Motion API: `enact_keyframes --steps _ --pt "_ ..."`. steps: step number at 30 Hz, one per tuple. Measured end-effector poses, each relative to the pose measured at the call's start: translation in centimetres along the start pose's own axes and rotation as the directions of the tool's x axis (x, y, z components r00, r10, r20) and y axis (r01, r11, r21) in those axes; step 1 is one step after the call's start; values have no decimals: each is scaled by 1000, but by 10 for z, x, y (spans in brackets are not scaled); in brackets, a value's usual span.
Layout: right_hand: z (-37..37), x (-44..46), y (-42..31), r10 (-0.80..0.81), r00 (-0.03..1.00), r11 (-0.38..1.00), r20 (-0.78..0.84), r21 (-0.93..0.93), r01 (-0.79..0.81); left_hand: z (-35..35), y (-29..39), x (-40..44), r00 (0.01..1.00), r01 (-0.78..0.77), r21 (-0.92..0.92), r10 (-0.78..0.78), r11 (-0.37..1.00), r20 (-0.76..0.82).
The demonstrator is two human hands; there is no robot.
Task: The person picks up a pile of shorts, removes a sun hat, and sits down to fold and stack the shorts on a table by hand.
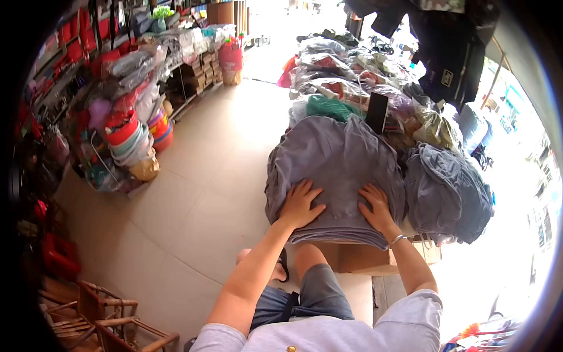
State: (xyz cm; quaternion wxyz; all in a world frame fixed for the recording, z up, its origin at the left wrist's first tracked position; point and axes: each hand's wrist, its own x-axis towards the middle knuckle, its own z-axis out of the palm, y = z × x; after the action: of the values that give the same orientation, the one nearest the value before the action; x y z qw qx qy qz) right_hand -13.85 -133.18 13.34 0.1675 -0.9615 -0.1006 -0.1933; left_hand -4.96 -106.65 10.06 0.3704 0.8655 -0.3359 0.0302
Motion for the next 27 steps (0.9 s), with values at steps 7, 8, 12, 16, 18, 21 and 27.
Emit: enact_keyframes --steps 7,8,12,16,18,21,27 --pt "0 -2 0 74 997 997 12 -10 -74 2 -4 -2 999 -31 -23 30 999 -25" --pt "-1 -3 0 66 998 998 4 -10 -66 2 -4 -2 999 -33 -24 33 999 -10" --pt "0 -5 6 53 998 999 -17 3 -53 3 -3 -1 999 -36 -28 35 999 -21" --pt "-1 -4 5 71 996 996 -55 60 -68 0 0 -1 1000 -29 -14 29 999 -6" --pt "1 -4 6 56 995 996 -77 80 -50 -3 1 -1 999 -31 15 31 999 7" --pt "2 -4 4 104 990 986 -95 142 -90 -2 0 -3 998 -60 35 60 998 10" --pt "2 -2 5 95 987 980 -128 187 -71 -3 2 0 999 -49 49 49 998 -7"
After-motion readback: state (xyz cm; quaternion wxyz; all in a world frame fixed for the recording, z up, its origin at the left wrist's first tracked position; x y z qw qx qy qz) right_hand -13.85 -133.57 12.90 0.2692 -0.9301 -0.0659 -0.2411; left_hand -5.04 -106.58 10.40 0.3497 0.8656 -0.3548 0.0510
